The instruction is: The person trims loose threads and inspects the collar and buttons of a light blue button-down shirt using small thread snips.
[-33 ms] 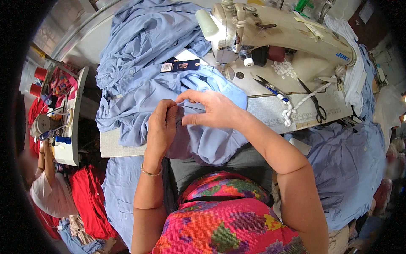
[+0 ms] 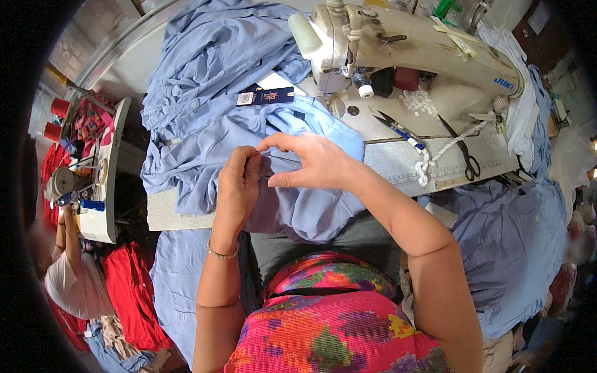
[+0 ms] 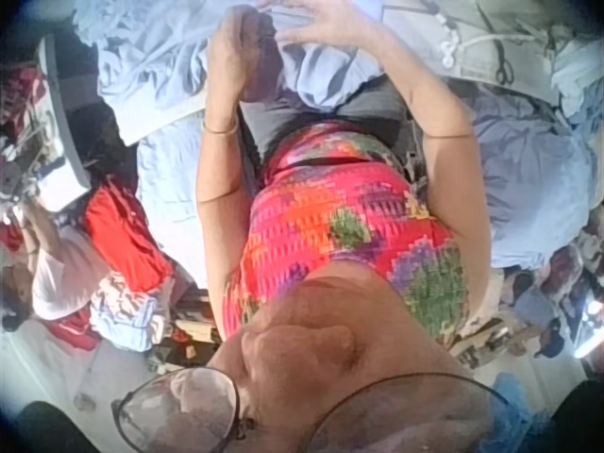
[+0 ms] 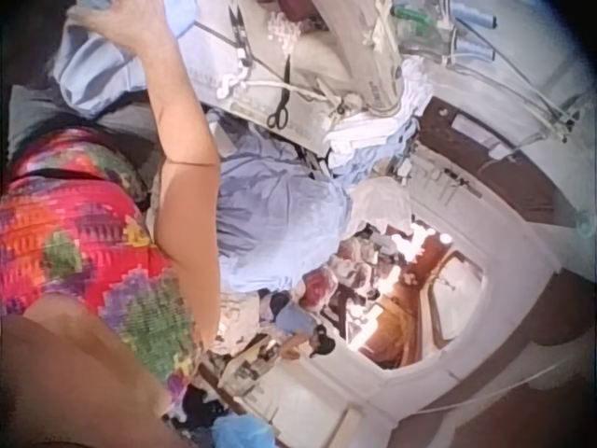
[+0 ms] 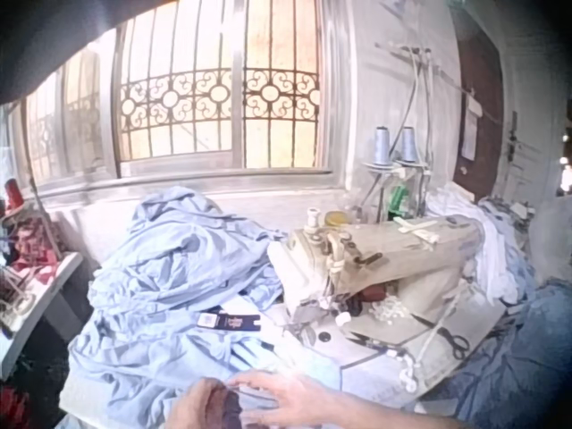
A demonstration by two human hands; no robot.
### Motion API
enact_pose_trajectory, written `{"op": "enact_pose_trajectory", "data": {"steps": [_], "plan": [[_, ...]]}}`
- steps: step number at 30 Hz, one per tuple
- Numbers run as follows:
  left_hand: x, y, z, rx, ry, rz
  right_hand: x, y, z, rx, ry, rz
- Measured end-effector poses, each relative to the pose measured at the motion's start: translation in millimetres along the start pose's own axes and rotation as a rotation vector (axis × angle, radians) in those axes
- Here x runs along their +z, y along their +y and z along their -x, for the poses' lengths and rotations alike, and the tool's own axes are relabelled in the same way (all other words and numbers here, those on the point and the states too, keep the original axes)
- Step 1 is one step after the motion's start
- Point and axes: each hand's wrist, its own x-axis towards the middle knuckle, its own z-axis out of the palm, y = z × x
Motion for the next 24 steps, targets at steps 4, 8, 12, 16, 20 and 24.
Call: {"op": "enact_pose_trajectory", "data": {"steps": [4,8,12,16,20,24], "plan": [[-5.5,-2.0,2.0,-0.091,-0.05,0.087,0.6,-11.0,0.2,0.143,-0.039,-0.109],[-8.2,5.2,-1.6,0.01,-0.074,0.153,4.9,-8.3,2.6,0.041,0.006,-0.254],[-15.7,-5.9,-2.8,0.205,-0.199,-0.009,5.8,-10.5,3.1,0.165,-0.09,-0.401],[-14.1,-2.5,6.2,-0.217,-0.28,0.408,8.7,-9.0,4.6,0.176,-0.094,-0.474],[-8.2,-8.6,14.5,-0.322,-0.251,0.582,7.2,-10.4,8.6,0.24,-0.137,-0.519],[-4.3,-10.7,21.6,-0.386,-0.243,0.67,8.9,-14.1,11.3,0.256,-0.127,-0.489]]}}
